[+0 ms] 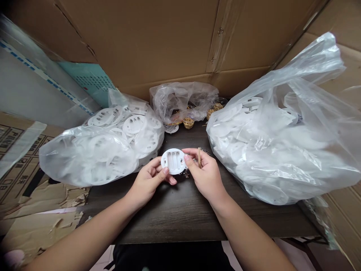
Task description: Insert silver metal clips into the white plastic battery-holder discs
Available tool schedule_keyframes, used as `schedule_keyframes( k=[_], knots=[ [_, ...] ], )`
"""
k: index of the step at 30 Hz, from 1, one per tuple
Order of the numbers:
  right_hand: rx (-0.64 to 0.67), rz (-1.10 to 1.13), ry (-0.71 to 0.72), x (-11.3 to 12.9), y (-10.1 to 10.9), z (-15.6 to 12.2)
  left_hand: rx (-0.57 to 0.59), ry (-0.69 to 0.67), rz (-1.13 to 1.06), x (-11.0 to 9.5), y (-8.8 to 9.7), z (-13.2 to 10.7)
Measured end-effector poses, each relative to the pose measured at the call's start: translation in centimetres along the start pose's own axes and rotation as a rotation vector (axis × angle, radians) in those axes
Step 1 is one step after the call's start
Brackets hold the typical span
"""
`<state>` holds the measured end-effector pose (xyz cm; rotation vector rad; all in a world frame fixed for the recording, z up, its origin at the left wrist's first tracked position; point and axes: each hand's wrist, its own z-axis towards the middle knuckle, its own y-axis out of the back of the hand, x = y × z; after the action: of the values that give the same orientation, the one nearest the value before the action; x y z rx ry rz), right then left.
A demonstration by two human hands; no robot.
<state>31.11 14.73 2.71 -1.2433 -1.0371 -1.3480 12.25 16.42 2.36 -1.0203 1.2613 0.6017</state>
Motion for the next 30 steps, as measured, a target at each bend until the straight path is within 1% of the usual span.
schedule_keyframes(
  k=[7,10,12,14,17,19,21,23,25,27,28,29,30],
  knots=[
    [-0.021,-0.273,0.015,-0.4,0.1,0.1,-0.005,-0.022,0.067,0.3,0.7,0.7],
    [-0.047,-0.27,0.055,-0.3,0.4,0.4,-0.012,-0.04,0.105,0.4,0.8,0.6],
    [-0.095,-0.248,0.095,0.5,0.6,1.1,-0.02,-0.055,0.123,0.5,0.9,0.3],
    [-0.121,-0.252,0.15,1.9,0.5,2.3,-0.02,-0.074,0.17,0.6,0.9,0.0],
    [-0.062,-0.281,0.27,4.8,-0.7,5.1,-0.02,-0.147,0.3,0.7,1.0,-0.4],
    [0.013,-0.277,0.347,6.6,-2.4,7.2,-0.031,-0.238,0.393,0.8,1.1,-0.5],
    [0.075,-0.275,0.415,7.8,-4.8,9.2,-0.045,-0.365,0.527,0.9,1.3,-0.5],
    [0.145,-0.293,0.436,8.5,-7.2,10.7,-0.067,-0.559,0.713,0.9,1.5,-0.5],
    [0.248,-0.375,0.415,8.8,-9.3,11.8,-0.07,-0.801,0.907,0.3,1.6,-0.9],
    [0.329,-0.515,0.427,8.9,-10.5,12.5,-0.057,-1.031,1.072,-1.1,1.6,-1.7],
    [0.345,-0.585,0.455,9.0,-10.8,12.8,-0.077,-1.133,1.148,-2.2,1.7,-2.3],
    [0.349,-0.649,0.494,9.0,-10.8,13.1,-0.137,-1.211,1.238,-3.4,1.8,-3.0],
    [0.343,-0.701,0.541,9.1,-10.7,13.5,-0.259,-1.25,1.324,-4.8,2.1,-3.7]
  ],
)
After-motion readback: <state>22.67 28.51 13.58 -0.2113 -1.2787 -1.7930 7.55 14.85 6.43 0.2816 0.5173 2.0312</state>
